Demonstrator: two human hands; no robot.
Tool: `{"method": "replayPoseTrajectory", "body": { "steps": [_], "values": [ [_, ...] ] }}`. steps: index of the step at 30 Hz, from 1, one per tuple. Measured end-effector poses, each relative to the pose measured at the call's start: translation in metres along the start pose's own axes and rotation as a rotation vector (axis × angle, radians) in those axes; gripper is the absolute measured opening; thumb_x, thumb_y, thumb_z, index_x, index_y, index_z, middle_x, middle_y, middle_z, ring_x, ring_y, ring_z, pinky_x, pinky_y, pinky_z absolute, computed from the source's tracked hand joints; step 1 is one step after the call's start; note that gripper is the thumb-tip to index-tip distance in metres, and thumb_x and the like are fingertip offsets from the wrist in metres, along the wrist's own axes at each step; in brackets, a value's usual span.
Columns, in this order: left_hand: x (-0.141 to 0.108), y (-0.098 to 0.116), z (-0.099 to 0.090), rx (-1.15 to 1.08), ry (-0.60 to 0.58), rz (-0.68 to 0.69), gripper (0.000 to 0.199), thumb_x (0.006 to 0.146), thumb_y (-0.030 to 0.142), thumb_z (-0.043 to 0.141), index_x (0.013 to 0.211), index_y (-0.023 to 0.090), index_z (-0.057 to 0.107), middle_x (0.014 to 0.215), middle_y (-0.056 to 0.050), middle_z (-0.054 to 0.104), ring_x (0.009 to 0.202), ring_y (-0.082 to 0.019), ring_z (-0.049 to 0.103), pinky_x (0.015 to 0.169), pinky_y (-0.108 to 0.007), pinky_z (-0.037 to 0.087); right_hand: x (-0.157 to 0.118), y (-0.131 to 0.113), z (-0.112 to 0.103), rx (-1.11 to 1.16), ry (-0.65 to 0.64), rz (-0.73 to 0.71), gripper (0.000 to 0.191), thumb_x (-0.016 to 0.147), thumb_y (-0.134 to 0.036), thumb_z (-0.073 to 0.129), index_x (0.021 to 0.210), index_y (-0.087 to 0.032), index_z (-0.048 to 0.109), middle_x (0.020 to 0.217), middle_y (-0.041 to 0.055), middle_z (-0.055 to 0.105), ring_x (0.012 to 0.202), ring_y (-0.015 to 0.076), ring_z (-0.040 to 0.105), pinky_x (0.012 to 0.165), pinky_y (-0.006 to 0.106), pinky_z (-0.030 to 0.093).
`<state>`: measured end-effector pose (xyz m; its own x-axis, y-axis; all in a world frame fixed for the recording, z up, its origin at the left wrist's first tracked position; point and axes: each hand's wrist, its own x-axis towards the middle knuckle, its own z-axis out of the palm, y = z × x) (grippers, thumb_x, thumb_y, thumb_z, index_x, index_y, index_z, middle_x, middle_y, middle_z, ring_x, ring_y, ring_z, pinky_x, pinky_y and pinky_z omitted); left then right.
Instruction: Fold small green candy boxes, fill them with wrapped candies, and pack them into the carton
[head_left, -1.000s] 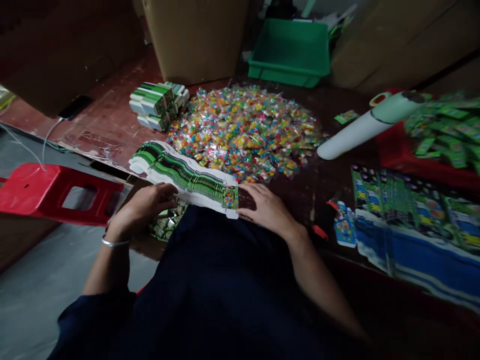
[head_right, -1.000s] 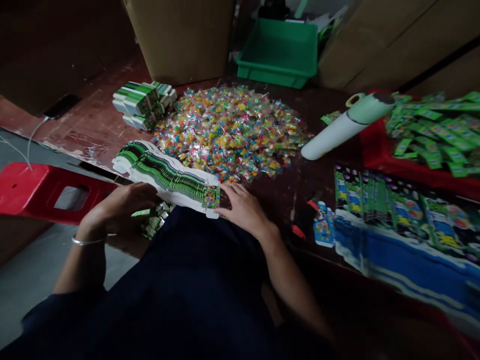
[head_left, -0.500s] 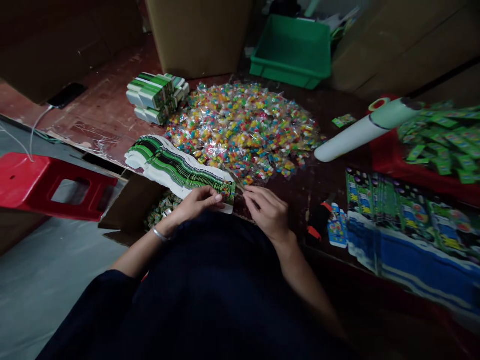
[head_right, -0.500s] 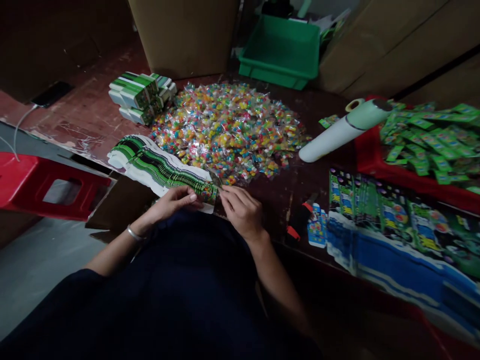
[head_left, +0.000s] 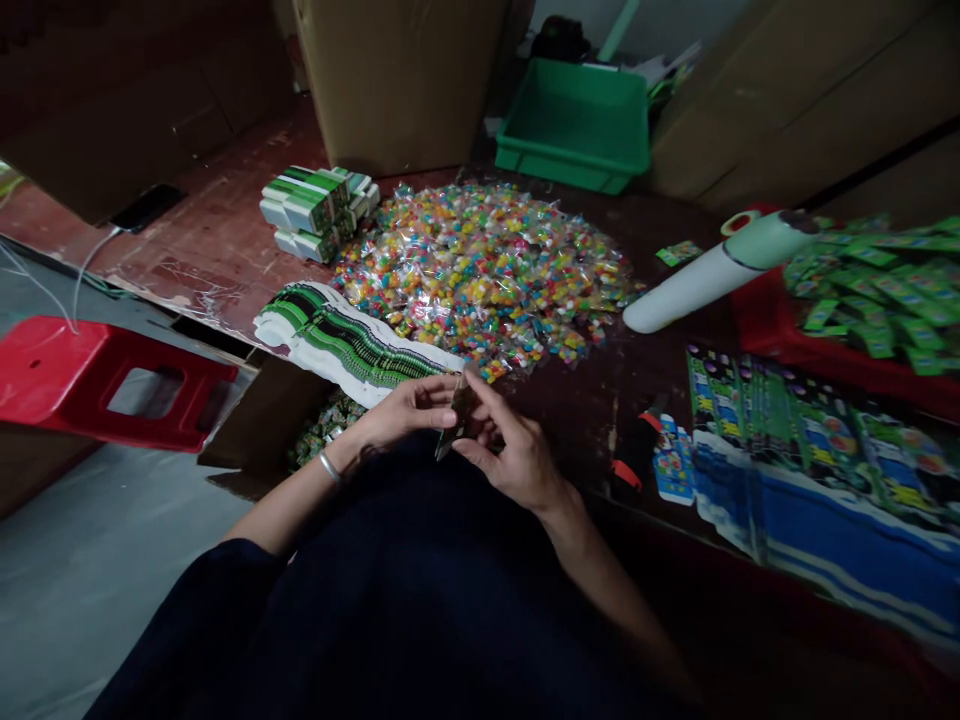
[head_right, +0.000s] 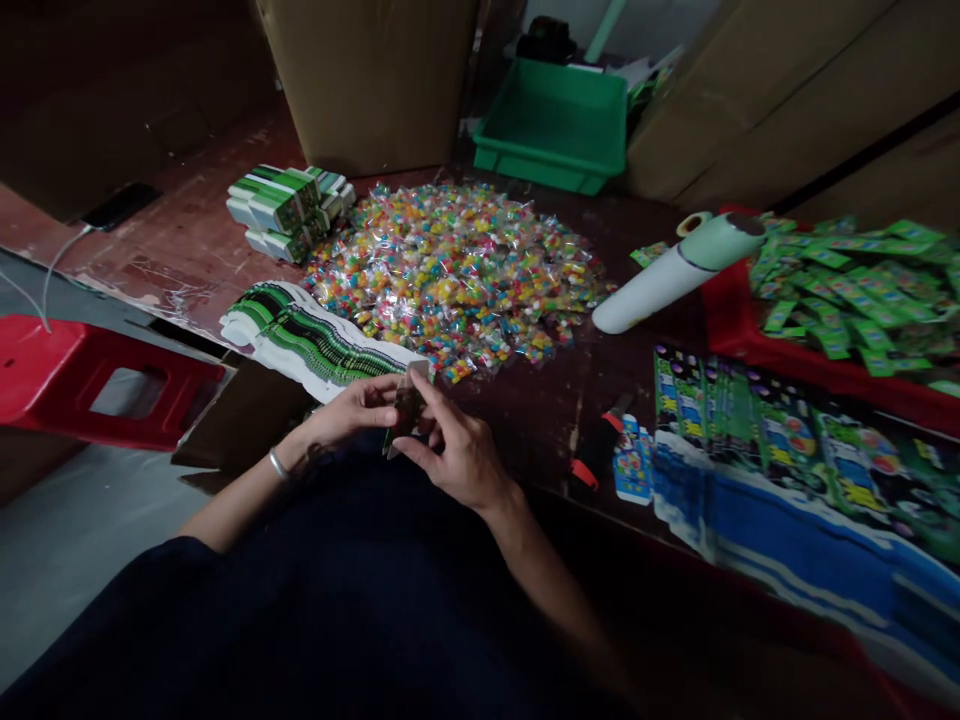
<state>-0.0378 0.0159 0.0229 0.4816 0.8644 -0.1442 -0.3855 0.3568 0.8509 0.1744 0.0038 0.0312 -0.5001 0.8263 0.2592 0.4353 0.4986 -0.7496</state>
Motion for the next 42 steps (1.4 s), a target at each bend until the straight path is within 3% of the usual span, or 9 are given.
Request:
{"method": "replayPoseTrajectory", "body": {
  "steps": [7,12,15,19,22,25,29,35,42],
  "values": [
    [-0.009,0.006,0.004,0.274,-0.131,-0.040,0.051,0.078,0.051,0.087,0.113,0.015,0.079,0.103,-0.008,0.078,0.093,-0.021,0.069,0.088,-0.032,0.052,0.006,0.000,-0.021,0.169,-0.184,0.142,0.026,0.089,-0.045,0.076,0.098,-0.024,0.064,0.062,-0.0055,0.064,0.051,0.0117,0.059,0.051,0.023,0.048],
    [-0.007,-0.008,0.012,0.307,0.119,0.051,0.054,0.080,0.063,0.080,0.095,0.011,0.078,0.079,-0.002,0.069,0.070,-0.014,0.056,0.065,-0.023,0.043,0.003,0.007,-0.008,0.236,0.220,0.265,0.040,0.084,-0.053,0.080,0.104,-0.023,0.065,0.080,0.0033,0.075,0.066,0.0182,0.071,0.060,0.027,0.058],
    [-0.003,-0.018,0.018,0.293,0.286,0.176,0.052,0.080,0.063,0.079,0.094,0.012,0.077,0.083,-0.004,0.071,0.075,-0.016,0.060,0.070,-0.025,0.047,0.002,0.009,0.009,0.256,0.236,0.271,0.042,0.086,-0.056,0.077,0.108,-0.021,0.070,0.097,0.0086,0.080,0.081,0.0234,0.075,0.071,0.032,0.062],
    [0.001,-0.030,0.024,0.325,0.468,0.276,0.048,0.083,0.061,0.077,0.087,0.014,0.075,0.080,-0.004,0.070,0.075,-0.016,0.061,0.070,-0.026,0.050,0.004,0.009,0.027,0.145,0.352,0.277,0.037,0.097,-0.054,0.064,0.085,-0.021,0.073,0.073,0.0024,0.073,0.066,0.0189,0.066,0.065,0.029,0.056],
    [0.002,-0.038,0.024,0.249,0.538,0.347,0.048,0.079,0.056,0.084,0.103,0.016,0.073,0.090,-0.004,0.071,0.076,-0.015,0.064,0.074,-0.027,0.055,0.009,0.010,0.037,0.146,0.429,0.289,0.043,0.099,-0.053,0.061,0.072,-0.020,0.067,0.060,-0.0015,0.063,0.058,0.0147,0.058,0.058,0.025,0.050],
    [0.001,-0.043,0.021,0.212,0.580,0.368,0.070,0.074,0.049,0.091,0.132,0.024,0.062,0.109,-0.005,0.068,0.072,-0.012,0.063,0.072,-0.027,0.058,0.015,0.015,0.046,0.253,0.544,0.280,0.032,0.096,-0.050,0.066,0.103,-0.020,0.074,0.082,0.0027,0.074,0.073,0.0189,0.068,0.070,0.030,0.057],
    [-0.002,-0.039,0.015,0.312,0.466,0.307,0.070,0.079,0.049,0.087,0.139,0.023,0.061,0.121,-0.009,0.066,0.073,-0.011,0.062,0.070,-0.025,0.056,0.017,0.021,0.052,0.308,0.613,0.240,0.041,0.094,-0.045,0.070,0.126,-0.021,0.070,0.102,0.0078,0.078,0.086,0.0225,0.073,0.080,0.035,0.060],
    [-0.003,-0.025,0.004,0.431,0.218,0.188,0.057,0.084,0.044,0.083,0.130,0.017,0.062,0.112,-0.006,0.061,0.069,-0.008,0.053,0.063,-0.020,0.049,0.015,0.024,0.046,0.210,0.551,0.188,0.021,0.098,-0.042,0.063,0.094,-0.023,0.072,0.086,0.0037,0.075,0.080,0.0205,0.070,0.079,0.034,0.058],
    [-0.006,-0.033,0.005,0.433,0.203,0.232,0.036,0.090,0.037,0.077,0.117,0.020,0.061,0.114,-0.007,0.059,0.102,-0.019,0.059,0.083,-0.026,0.053,0.015,0.028,0.039,0.106,0.566,0.020,0.019,0.097,-0.034,0.068,0.081,-0.023,0.071,0.096,0.0057,0.078,0.089,0.0212,0.074,0.083,0.036,0.059]
  ]
}}
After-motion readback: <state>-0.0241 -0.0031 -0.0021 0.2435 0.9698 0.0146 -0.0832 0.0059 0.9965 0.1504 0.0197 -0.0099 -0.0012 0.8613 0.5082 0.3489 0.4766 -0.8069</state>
